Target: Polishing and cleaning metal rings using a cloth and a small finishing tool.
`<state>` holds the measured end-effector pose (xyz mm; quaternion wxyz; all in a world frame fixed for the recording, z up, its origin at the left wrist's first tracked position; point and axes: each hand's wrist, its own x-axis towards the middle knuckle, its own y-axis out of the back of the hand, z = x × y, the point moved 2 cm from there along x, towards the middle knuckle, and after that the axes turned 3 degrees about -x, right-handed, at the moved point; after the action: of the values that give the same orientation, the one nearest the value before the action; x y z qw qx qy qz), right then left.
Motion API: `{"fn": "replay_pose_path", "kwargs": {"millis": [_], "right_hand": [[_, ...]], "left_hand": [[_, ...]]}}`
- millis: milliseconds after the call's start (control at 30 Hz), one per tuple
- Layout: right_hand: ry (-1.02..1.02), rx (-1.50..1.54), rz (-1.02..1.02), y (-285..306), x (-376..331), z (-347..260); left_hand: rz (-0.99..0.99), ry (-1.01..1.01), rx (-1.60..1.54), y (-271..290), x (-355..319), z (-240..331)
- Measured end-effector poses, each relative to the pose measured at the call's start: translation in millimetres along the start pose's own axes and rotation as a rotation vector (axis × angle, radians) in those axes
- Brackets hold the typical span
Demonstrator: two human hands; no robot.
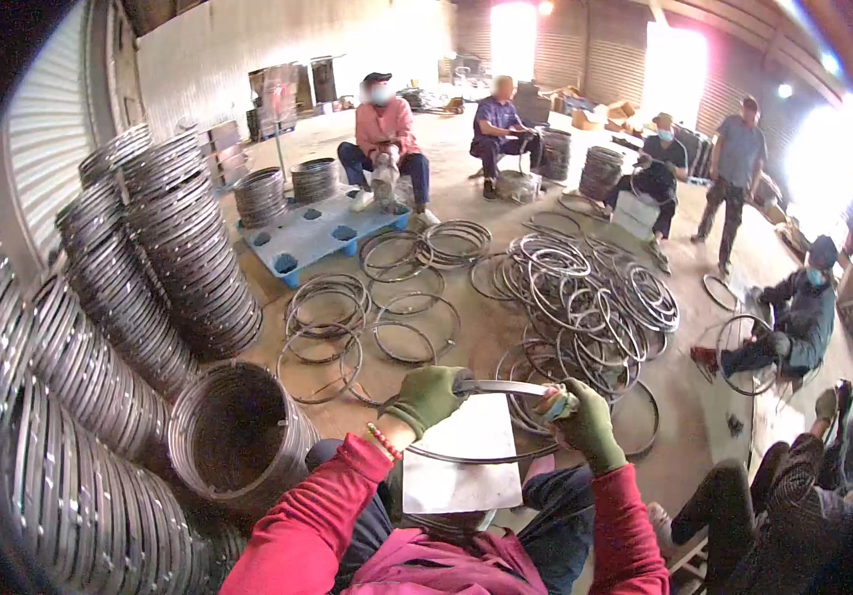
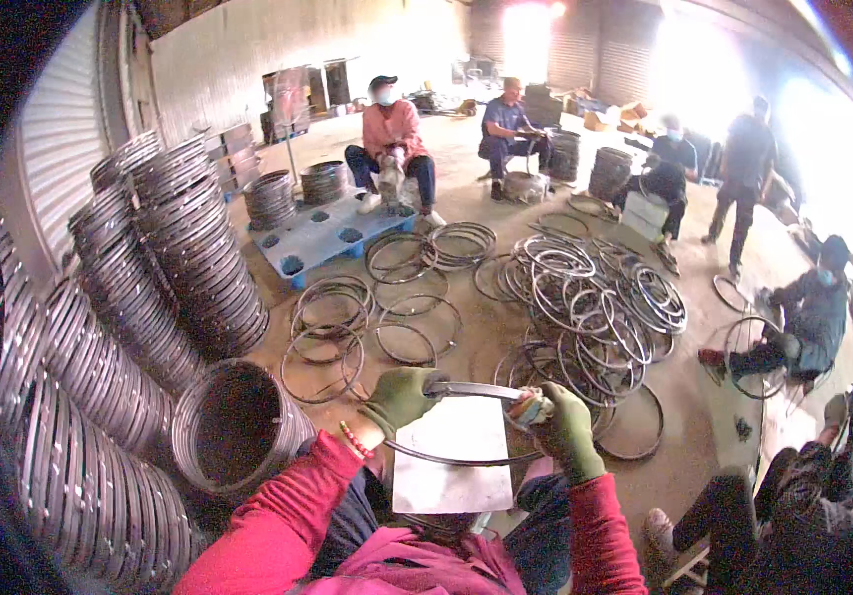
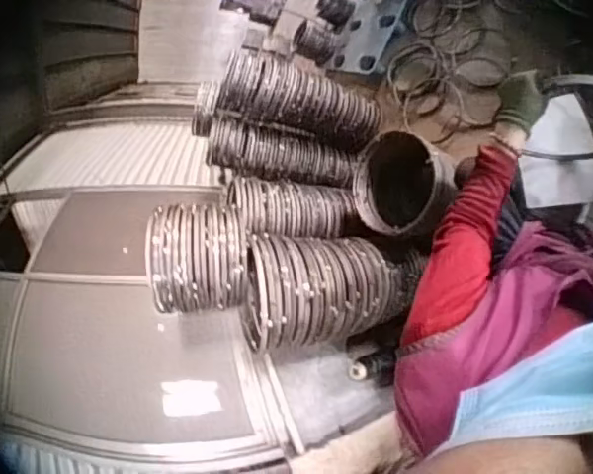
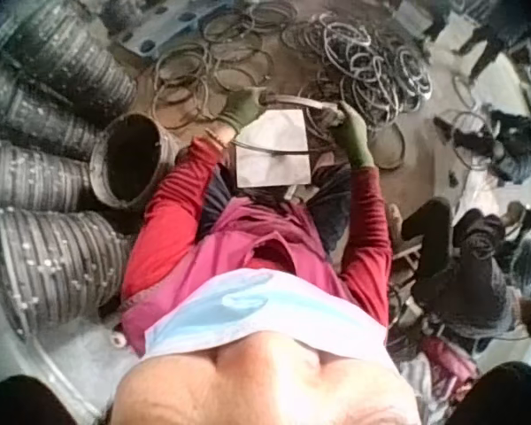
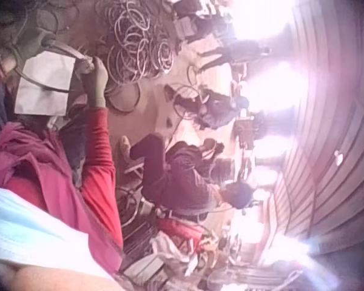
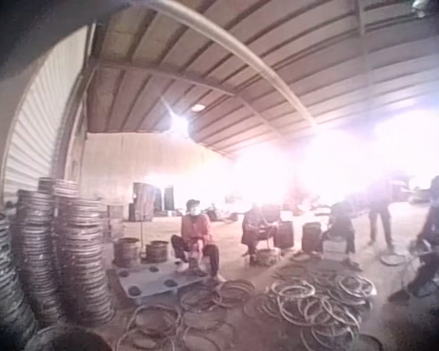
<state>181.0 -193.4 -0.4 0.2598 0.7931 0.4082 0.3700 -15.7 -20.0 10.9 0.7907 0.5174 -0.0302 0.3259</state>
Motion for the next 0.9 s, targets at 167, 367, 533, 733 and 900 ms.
{"fn": "replay_pose_path", "kwargs": {"millis": [167,367,533,733,900], "right_hand": [[0.313,-0.352,-0.024,-17,20,-48],[-0.167,0.374,-0.102,1,0,9],[0.069,-0.422,0.054,-1,16,-25],[0.247,-0.408,-0.032,-13,30,-34],[-0.152,-0.112,-0.11,1,19,0]], "left_hand": [[-0.052,-0.043,0.002,-12,4,26],[-0.041,0.046,0.002,5,2,-8],[0.025,-0.014,0.006,-7,9,9],[0.001,-0.078,-0.008,-14,12,14],[0.07,-0.039,-0.059,2,7,-12]]}}
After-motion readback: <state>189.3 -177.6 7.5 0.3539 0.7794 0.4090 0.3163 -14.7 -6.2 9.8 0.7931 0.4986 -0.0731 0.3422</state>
